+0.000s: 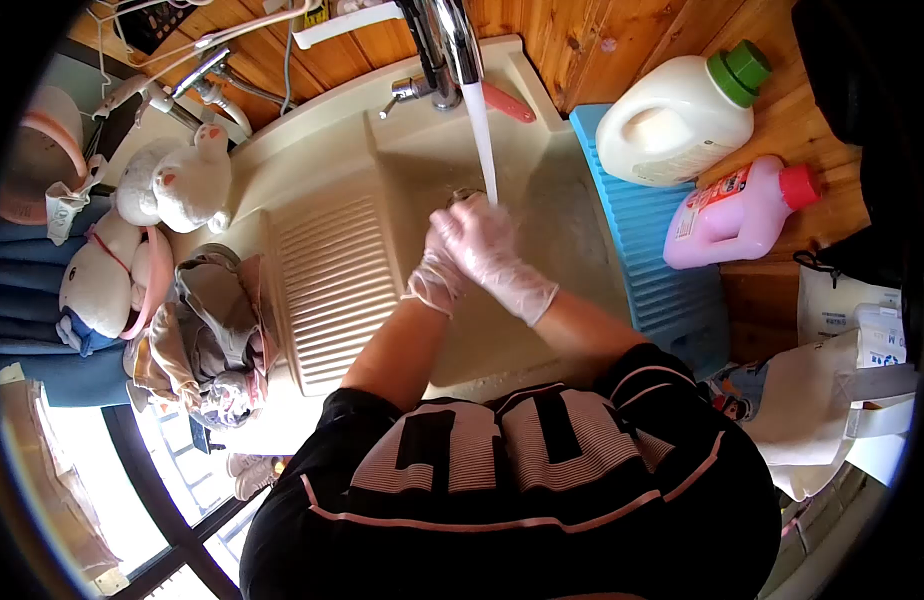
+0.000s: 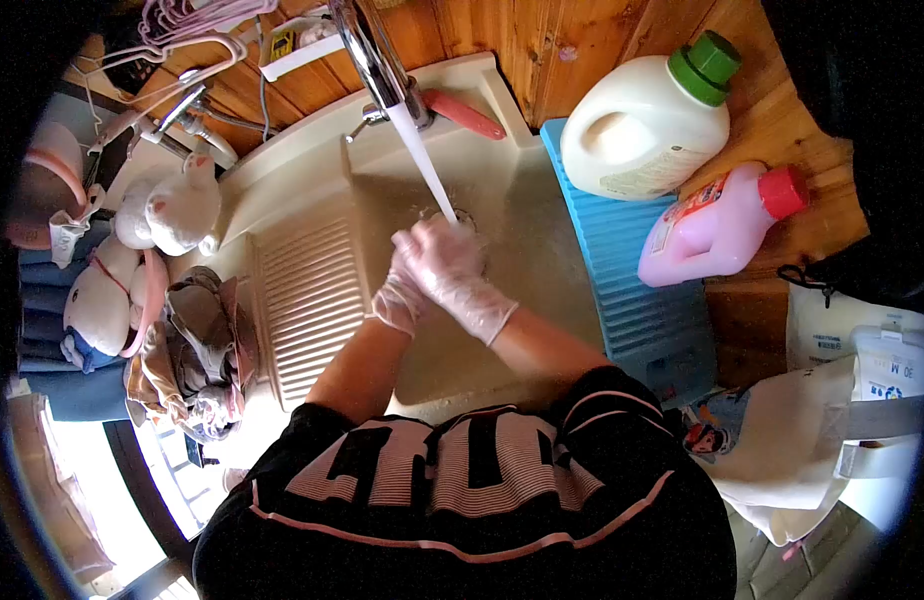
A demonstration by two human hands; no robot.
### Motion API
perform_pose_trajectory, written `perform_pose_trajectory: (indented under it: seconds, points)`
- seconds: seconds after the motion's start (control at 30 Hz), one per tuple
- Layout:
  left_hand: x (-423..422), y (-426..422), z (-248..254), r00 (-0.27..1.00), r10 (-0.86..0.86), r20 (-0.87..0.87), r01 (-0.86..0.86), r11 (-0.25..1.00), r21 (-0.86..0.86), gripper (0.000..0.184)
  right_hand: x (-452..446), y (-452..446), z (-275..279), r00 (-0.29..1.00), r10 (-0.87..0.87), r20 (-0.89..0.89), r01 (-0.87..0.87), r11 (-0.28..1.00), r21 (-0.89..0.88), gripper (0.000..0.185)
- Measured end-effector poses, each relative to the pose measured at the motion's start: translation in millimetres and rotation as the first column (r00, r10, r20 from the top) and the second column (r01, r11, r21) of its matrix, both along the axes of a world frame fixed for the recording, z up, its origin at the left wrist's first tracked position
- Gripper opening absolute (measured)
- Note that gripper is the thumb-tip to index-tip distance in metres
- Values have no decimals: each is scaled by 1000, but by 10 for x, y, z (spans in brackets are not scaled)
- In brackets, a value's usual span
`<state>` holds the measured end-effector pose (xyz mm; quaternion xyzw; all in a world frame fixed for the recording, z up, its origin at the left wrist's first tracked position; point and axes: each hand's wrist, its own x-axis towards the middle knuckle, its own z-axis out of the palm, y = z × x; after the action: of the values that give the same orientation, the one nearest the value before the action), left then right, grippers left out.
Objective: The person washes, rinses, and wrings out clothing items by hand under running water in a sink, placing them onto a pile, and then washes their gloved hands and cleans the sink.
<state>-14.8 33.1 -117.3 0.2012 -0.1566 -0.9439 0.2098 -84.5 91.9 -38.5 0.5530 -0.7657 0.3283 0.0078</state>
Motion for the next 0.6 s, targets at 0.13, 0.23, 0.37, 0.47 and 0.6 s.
perform_pose_trajectory:
  seconds: [0.13,0.23,0.37,0.47,0.6]
  points:
    - [13,84,-132,949,-22,-314,91,974,209,12,-78,-56,-78,949,-61,309,10,987,162,36]
    - [-64,13,-502,962,20,273,185,690,-700,17,-594,-171,-713,613,-218,759,31,967,253,50]
    - [-176,-82,531,826,101,554,243,824,-512,16,-825,87,-853,596,-264,758,70,958,278,38]
    - [-223,-177,824,726,265,634,457,504,-733,16,-1082,195,-839,524,-231,820,-41,955,295,35]
    - [-296,-167,984,732,252,632,549,331,-768,18,-992,345,91,613,218,759,-398,915,59,53]
